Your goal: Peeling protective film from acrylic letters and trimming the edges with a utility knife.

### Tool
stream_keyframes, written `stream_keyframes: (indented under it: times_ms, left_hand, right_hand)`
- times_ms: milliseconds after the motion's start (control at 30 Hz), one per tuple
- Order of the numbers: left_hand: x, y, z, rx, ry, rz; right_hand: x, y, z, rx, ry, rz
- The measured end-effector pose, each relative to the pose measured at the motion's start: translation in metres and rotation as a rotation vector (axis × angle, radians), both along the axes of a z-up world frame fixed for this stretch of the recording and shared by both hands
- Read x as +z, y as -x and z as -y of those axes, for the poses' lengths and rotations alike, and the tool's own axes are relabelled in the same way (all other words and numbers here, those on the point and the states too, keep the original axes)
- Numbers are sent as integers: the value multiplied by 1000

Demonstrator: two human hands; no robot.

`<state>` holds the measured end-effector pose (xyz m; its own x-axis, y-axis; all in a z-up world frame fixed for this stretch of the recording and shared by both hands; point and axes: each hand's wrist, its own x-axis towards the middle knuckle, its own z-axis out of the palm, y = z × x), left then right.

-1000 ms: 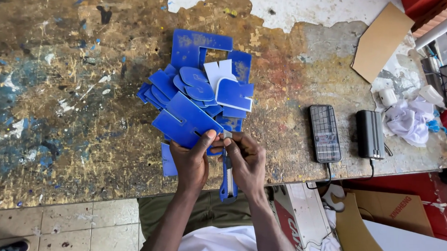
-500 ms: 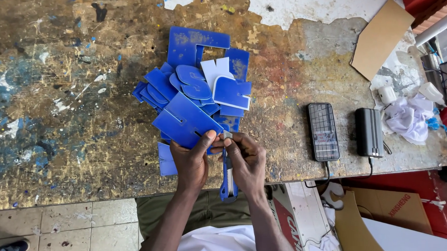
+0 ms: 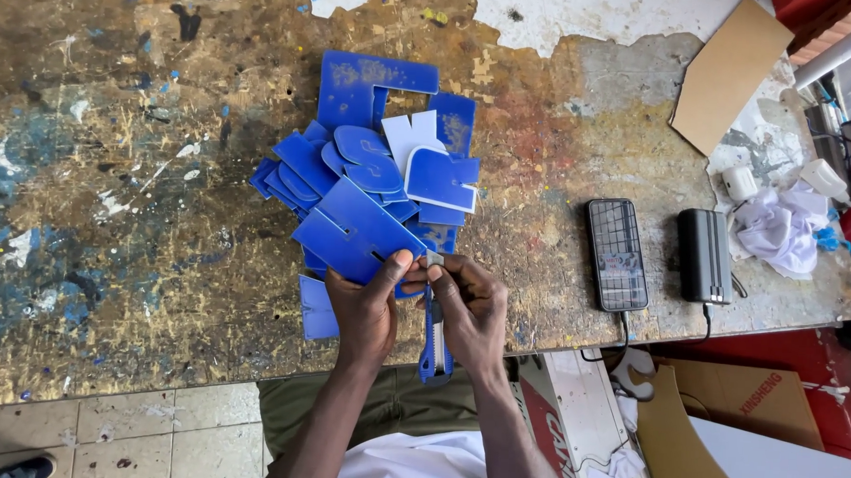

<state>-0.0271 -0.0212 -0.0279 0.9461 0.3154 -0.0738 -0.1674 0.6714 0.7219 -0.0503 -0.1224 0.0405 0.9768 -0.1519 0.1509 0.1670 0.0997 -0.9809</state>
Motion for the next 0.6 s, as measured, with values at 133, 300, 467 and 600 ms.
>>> stream_keyframes:
  times_ms: [133,300,467,600]
  left_hand:
    - [15,0,-3,-12,-2,15]
    - [11,2,-2,14,-16,18]
    - [10,3,0,14,5,24]
    - [-4,3,-1,15,-11,48]
  right_hand:
    - [-2,0,1,2,-8,-9]
    - [-1,3,1,-10,8,-7]
    - [-6,4,3,-15,17,6]
    - [-6,5,1,-8,14,0]
